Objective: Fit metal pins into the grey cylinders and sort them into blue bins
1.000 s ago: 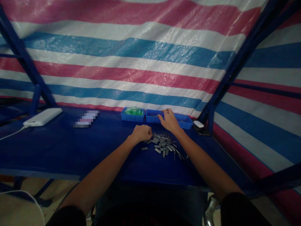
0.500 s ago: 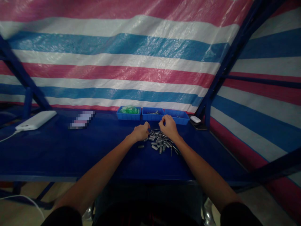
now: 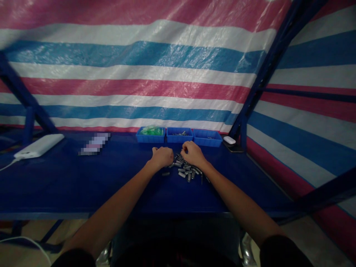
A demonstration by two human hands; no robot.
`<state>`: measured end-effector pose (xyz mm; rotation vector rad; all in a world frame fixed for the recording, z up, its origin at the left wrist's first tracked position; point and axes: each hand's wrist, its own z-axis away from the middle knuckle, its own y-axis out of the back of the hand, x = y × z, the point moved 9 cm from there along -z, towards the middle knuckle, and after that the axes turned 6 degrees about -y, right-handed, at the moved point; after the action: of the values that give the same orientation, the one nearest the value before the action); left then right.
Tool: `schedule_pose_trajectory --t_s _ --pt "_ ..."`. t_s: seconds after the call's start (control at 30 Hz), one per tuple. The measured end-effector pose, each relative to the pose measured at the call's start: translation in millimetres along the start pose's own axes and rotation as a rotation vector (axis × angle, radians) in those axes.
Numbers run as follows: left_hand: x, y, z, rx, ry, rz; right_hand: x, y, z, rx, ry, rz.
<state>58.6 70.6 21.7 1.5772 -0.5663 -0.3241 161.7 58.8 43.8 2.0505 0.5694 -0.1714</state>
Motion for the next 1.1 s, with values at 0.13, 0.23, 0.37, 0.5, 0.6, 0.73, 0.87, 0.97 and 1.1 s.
schedule_pose_trajectory --t_s 0.13,0.23,0.37,0.5,0.6,0.73,0.87,0.97,1.1 --pt "5 -1.4 1 0.006 -0.028 -0.005 10 -8 -1 -0.06 -0.081 -0.04" --pt "4 -1.9 0 0.035 -0.048 -0.028 11 -14 0 -0.115 -0.079 -0.105" --pt "-8 -5.8 -8 0.062 -0.011 0.082 -4 -11 2 -0.11 0.021 -0.103" --pt "-11 1.7 -16 0.186 -0.069 0.306 -15 -5 4 -0.094 0.098 -0.078" --pt "-8 9.2 -18 0.273 -0.135 0.468 -14 -2 3 -0.068 0.109 -0.075" --pt "-12 16.7 -16 0.352 -0.127 0.611 -4 5 -1 -0.023 0.068 -0.072" --pt "-5 27.3 -12 0.399 -0.214 0.505 3 12 -3 0.005 0.034 -0.082" --pt "0 31.8 -8 0.436 -0.252 0.404 -2 14 -1 0.007 0.057 -0.109" --pt "3 27.0 -9 0.407 -0.238 0.366 -9 18 0 0.035 0.1 -0.065"
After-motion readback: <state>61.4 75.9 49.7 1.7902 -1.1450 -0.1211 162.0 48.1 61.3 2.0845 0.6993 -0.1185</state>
